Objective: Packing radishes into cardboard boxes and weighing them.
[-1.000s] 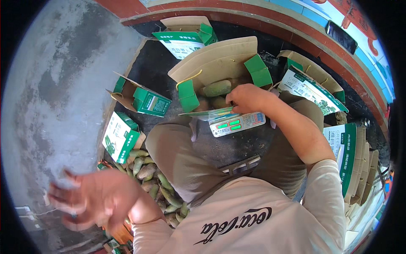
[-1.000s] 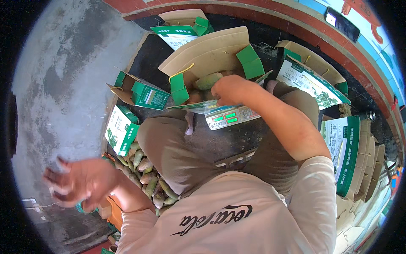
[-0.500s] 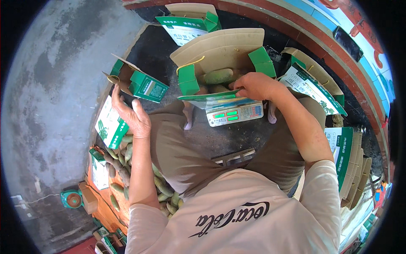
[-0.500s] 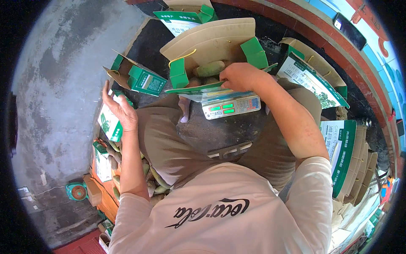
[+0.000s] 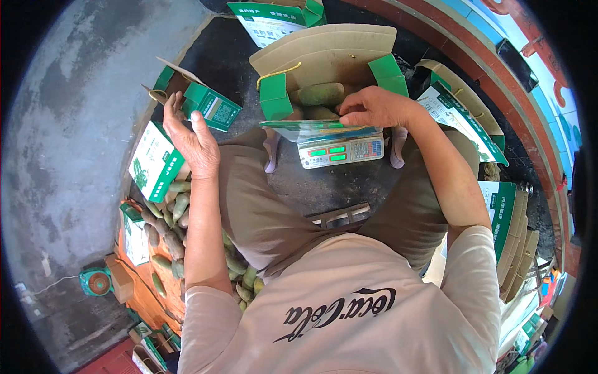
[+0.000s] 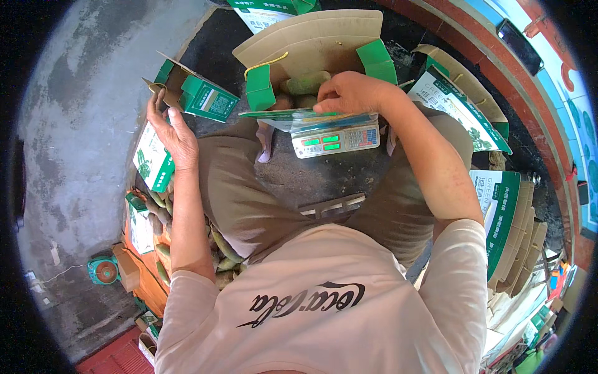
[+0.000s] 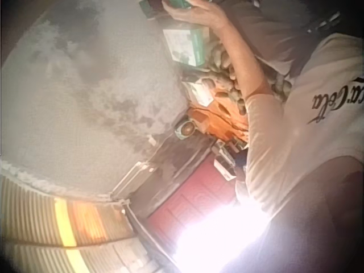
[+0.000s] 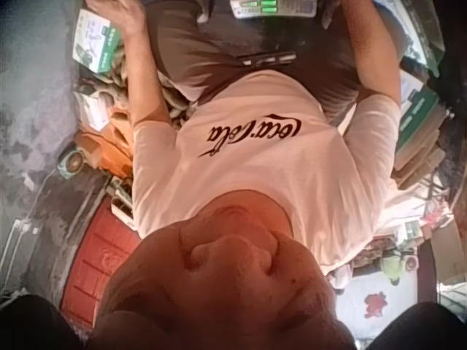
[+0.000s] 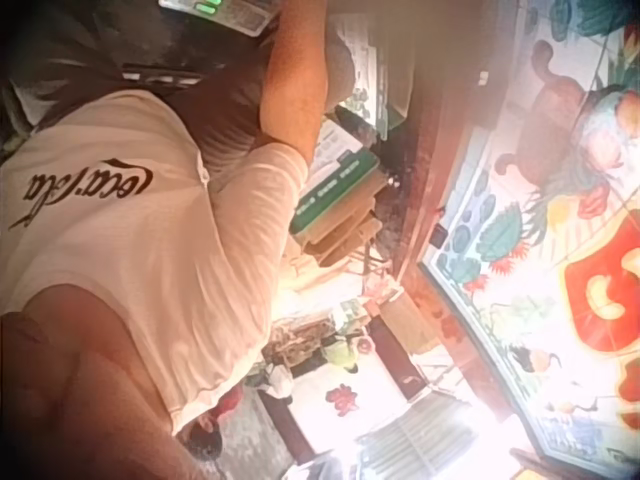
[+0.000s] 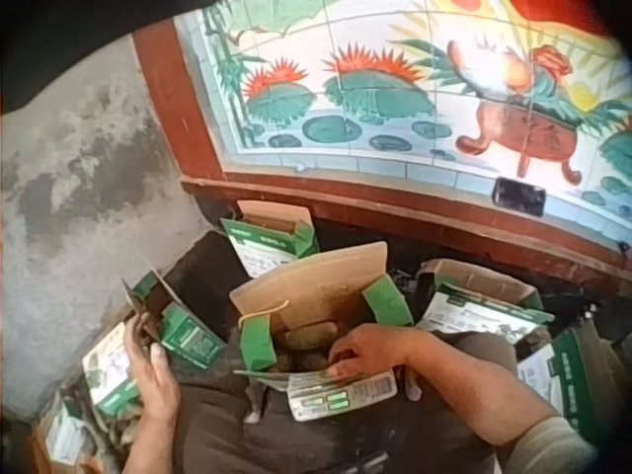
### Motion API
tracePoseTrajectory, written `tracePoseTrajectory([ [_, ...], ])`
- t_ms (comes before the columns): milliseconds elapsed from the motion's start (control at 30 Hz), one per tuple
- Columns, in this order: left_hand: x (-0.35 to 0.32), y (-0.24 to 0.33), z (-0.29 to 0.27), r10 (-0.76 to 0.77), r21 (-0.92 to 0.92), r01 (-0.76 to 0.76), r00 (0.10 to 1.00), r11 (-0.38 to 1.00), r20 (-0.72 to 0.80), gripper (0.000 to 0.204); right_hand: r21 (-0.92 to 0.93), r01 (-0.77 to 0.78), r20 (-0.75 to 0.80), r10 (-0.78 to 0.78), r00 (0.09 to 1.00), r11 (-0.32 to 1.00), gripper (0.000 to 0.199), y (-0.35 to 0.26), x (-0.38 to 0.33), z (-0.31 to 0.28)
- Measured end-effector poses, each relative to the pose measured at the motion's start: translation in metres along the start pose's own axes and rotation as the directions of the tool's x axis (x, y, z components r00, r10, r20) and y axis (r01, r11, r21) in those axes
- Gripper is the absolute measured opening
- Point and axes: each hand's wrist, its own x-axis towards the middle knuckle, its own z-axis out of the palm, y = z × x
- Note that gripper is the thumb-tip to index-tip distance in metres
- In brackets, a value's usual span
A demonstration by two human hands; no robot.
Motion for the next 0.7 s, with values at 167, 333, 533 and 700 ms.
tracePoseTrajectory([
  [167, 0.002, 0.000, 0.003, -0.010, -0.011, 0.010, 1.000, 1.000, -0.028, 0.050, 0.035, 0.114, -0.156, -0.107, 0.982, 0.993, 0.034, 0.004, -0.003, -0.017],
  [333, 0.003, 0.000, 0.005, -0.030, 0.030, 0.028, 0.998, 0.999, 0.053, 0.051, 0.105, 0.105, -0.355, -0.062, 0.933, 0.989, 0.025, 0.007, -0.022, -0.045],
  [533, 0.000, 0.014, 0.017, -0.043, -0.033, 0.045, 0.997, 0.998, 0.059, 0.050, -0.065, 0.069, -0.269, -0.084, 0.959, 0.995, 0.022, 0.007, -0.017, -0.041],
  [700, 0.003, 0.017, 0.018, -0.089, -0.041, 0.092, 0.994, 0.995, 0.067, 0.050, -0.209, -0.047, -0.127, 0.020, 0.992, 0.977, 0.023, 0.016, 0.030, -0.033],
])
